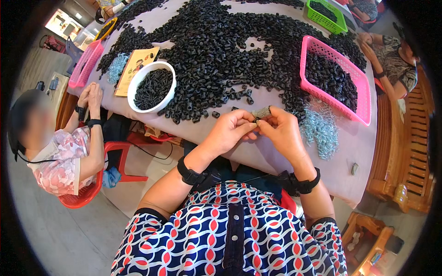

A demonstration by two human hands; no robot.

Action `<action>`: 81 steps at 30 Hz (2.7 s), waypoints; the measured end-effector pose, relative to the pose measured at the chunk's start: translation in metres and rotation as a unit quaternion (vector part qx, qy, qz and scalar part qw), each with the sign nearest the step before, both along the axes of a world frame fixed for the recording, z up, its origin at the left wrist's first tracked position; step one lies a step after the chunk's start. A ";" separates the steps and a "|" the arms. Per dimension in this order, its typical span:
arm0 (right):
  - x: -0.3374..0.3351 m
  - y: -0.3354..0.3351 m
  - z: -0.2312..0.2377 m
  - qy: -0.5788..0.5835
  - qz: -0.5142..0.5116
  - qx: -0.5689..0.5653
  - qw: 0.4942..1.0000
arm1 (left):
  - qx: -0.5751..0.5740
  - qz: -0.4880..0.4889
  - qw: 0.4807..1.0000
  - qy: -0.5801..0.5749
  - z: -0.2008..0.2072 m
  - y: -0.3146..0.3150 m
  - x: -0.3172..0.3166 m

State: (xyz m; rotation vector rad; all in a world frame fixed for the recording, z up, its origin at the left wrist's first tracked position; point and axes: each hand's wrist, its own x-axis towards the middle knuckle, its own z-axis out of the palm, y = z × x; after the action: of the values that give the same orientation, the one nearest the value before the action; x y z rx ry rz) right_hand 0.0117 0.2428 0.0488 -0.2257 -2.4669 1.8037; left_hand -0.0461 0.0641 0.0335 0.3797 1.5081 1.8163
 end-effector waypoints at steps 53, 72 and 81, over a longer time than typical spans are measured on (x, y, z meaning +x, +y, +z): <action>0.007 -0.012 0.002 0.173 0.055 0.416 0.891 | -0.040 -0.069 0.997 0.008 -0.006 -0.002 -0.006; 0.023 -0.008 0.006 0.103 0.067 0.322 0.939 | -0.066 -0.076 0.995 0.028 -0.005 0.004 0.000; -0.009 0.076 0.063 0.104 -0.171 0.216 0.956 | -0.061 -0.061 0.996 0.006 -0.011 0.002 -0.002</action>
State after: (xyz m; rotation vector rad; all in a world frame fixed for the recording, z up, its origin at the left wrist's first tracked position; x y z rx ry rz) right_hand 0.0024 0.3189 0.1115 -0.3781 -2.4103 1.0667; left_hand -0.0485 0.0664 0.0226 0.4144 1.5617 1.6210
